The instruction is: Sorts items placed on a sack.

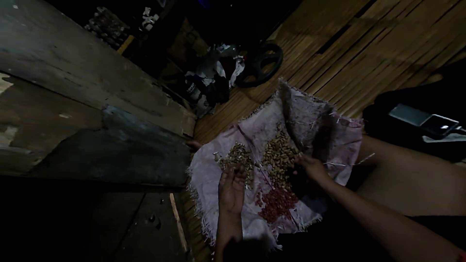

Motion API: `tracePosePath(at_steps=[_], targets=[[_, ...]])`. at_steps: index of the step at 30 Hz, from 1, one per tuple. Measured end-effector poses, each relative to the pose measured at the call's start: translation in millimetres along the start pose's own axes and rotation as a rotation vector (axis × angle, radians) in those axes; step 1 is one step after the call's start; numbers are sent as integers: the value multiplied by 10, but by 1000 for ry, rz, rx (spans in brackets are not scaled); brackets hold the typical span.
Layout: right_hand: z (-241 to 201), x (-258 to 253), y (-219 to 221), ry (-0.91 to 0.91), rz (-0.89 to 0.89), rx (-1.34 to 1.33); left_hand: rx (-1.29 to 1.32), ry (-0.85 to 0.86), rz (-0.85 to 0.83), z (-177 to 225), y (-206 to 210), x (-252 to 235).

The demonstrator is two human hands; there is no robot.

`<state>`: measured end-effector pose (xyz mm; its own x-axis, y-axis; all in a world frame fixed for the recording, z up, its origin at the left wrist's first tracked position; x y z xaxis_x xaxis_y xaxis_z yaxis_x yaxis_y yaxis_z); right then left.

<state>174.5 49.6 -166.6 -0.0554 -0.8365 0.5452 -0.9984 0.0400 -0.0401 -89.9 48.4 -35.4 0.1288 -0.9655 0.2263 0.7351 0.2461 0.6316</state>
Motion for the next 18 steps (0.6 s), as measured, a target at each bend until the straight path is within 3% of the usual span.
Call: tracePosePath(at_steps=[4,11,18], targets=[[21,-22,-1,-3,2,4,98,-43,-129,-14,159,97],[35,-26,12,-1,-3,-9,-124,-30,-60,-35,503,300],[29,-35,28,11,1,-29,44,-64,-246,-29,572,370]])
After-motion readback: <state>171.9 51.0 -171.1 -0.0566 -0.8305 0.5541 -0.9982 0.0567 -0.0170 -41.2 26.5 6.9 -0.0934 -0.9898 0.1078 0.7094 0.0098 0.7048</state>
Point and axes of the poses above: each hand's wrist, its own x-axis away from the middle knuckle, its own y-axis out of the palm, z = x × y, the point moved 2 cm from there along -x, towards the middle knuckle, and after that the axes turned 15 degrees about x, right-handed, at the moved point
